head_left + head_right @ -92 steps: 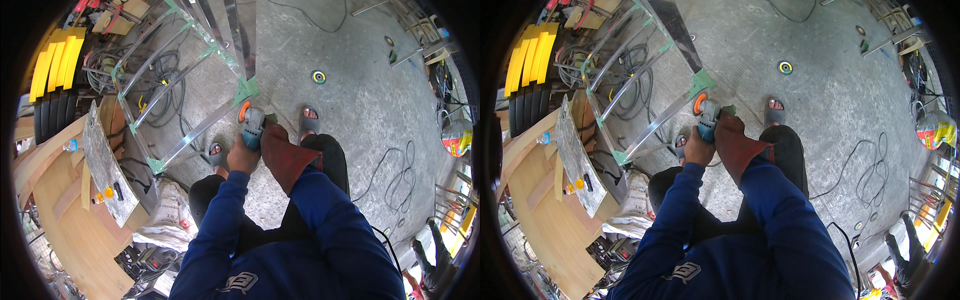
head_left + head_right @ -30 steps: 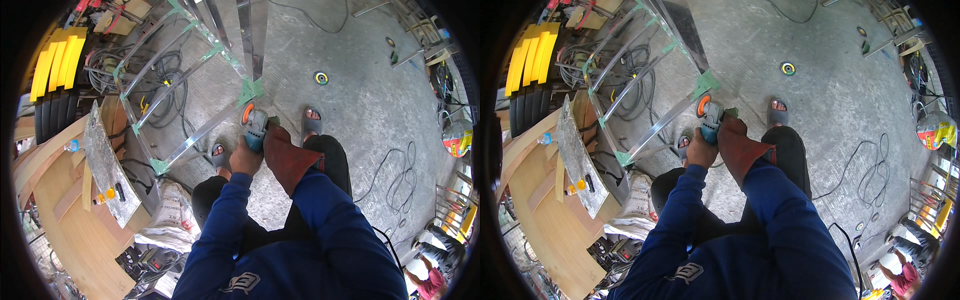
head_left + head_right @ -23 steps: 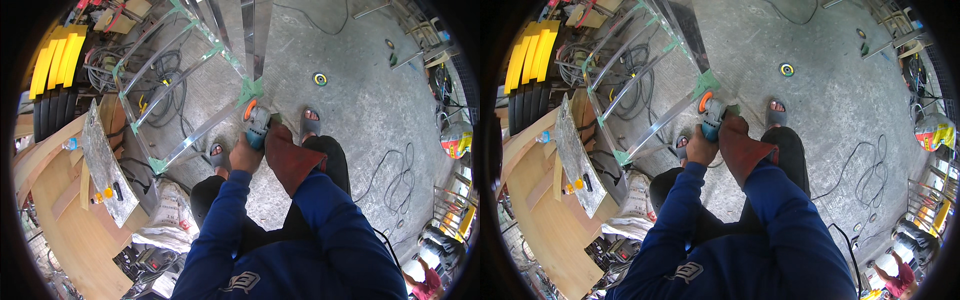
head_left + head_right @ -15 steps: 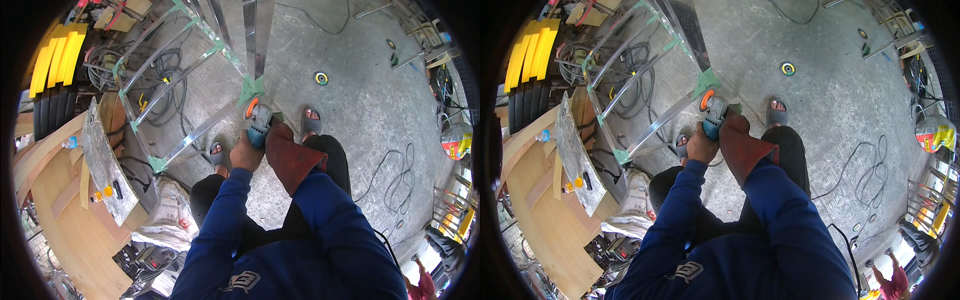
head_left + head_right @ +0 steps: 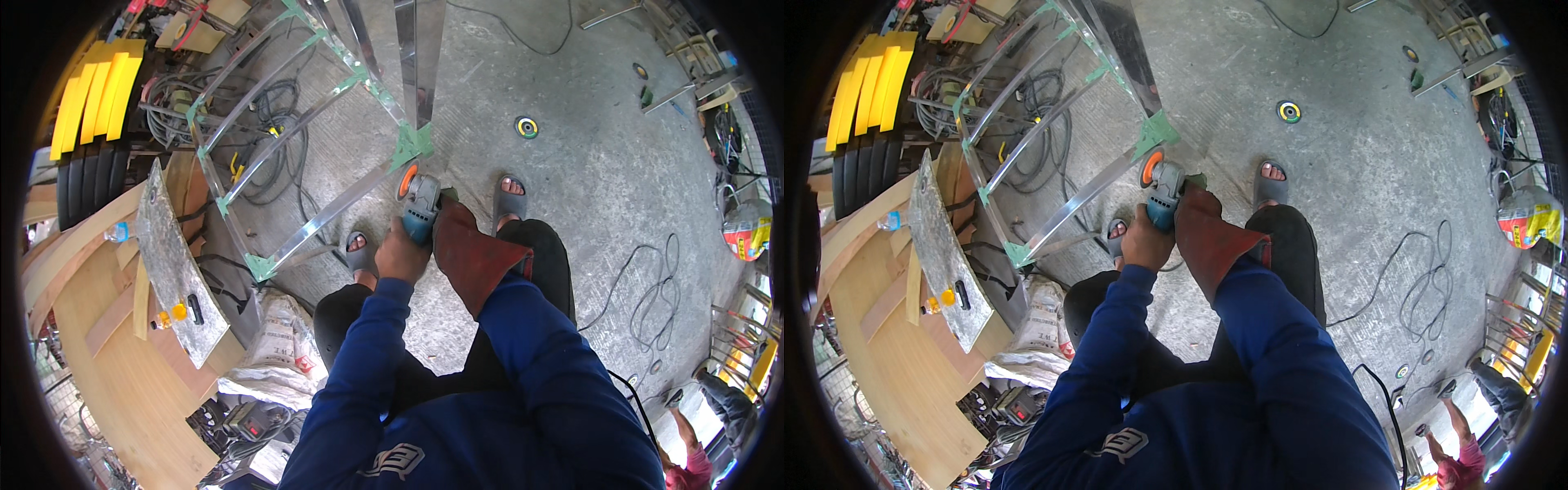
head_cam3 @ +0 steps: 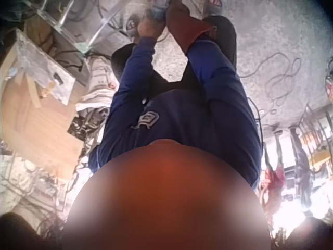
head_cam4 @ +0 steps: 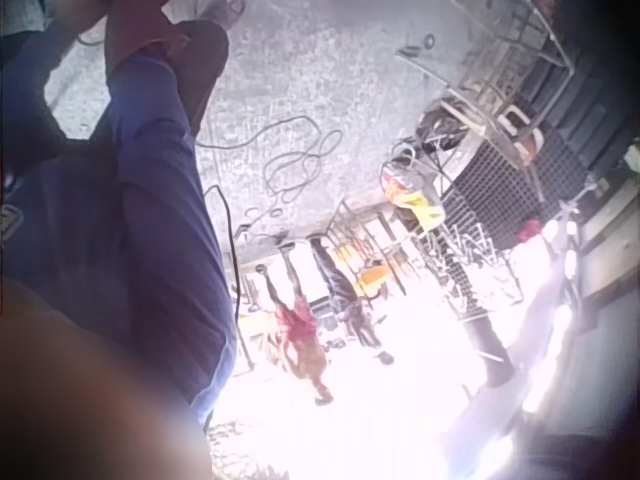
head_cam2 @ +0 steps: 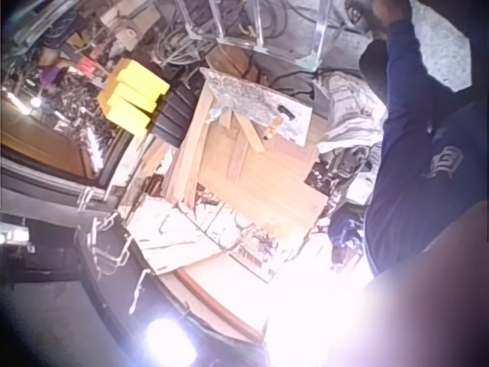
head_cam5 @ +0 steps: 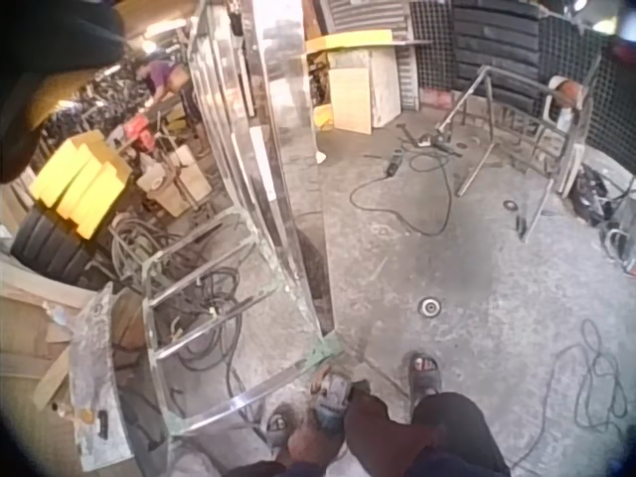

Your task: The person uses an angle grinder to smooth welds on a metal frame. They hold the frame with a gloved hand and move the grinder along joints, then pause to wipe the surface with a green pad.

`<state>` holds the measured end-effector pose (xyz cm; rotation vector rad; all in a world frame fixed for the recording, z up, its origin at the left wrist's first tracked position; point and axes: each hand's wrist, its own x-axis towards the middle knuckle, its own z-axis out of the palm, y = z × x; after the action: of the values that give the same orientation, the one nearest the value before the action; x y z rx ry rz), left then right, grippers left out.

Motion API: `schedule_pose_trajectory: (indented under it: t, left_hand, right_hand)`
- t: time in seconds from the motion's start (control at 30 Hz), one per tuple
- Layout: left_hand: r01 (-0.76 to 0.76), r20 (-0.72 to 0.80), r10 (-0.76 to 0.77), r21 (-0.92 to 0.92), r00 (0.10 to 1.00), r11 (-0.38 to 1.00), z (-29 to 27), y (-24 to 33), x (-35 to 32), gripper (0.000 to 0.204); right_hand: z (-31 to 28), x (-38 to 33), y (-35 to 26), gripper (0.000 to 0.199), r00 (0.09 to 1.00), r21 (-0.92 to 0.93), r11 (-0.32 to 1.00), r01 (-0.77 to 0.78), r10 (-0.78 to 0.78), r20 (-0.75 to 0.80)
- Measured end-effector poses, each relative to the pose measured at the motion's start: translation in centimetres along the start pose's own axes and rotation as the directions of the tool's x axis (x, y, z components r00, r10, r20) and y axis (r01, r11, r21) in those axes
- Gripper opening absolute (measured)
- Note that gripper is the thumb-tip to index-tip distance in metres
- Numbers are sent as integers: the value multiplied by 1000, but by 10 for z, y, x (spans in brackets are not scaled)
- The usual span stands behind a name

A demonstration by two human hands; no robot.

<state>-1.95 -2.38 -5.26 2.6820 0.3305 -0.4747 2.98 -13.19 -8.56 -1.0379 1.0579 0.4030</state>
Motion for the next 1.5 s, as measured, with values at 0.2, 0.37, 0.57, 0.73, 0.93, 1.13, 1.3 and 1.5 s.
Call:
schedule_pose_trajectory:
  t: [0.2, 0.37, 0.57, 0.73, 0.93, 1.13, 1.3, 1.5]
  left_hand:
    - [-36, -17, 35, -22, 999, 999, 1, 0, 2, 58]
    - [33, -20, -34, -41, 999, 999, 2, 1, -4, 57]
    - [-18, -13, 17, -87, 1000, 996, 2, 2, 1, 58]
    - [-13, -11, 12, -96, 1000, 995, -9, 3, -3, 60]
    - [113, 43, -108, -149, 993, 982, 8, -9, -15, 69]
    - [47, 122, 78, -779, 989, 625, 28, -69, 0, 45]
    - [378, 425, -89, -868, 901, -324, 15, -68, 21, 31]
    - [325, 439, -120, -797, 890, -509, -12, -57, 26, 26]
  right_hand:
    - [2, 23, 10, 43, 995, -60, 998, -23, 29, 97]
    - [-9, 19, 3, 46, 965, -862, 465, 200, -245, 92]
    - [-16, -7, -12, 50, 932, -838, 449, 310, -316, 176]
    - [-4, 8, -7, 36, 957, -870, 445, 211, -275, 91]
    - [-17, 6, -2, 55, 946, -923, 258, 284, -235, 226]
    - [-12, -29, -9, 30, 974, -314, 933, 175, -117, 195]
    - [-29, -74, -30, 33, 937, 204, 967, 156, -210, 279]
    - [-52, -164, -55, 55, 929, -644, 671, 369, -243, 279]
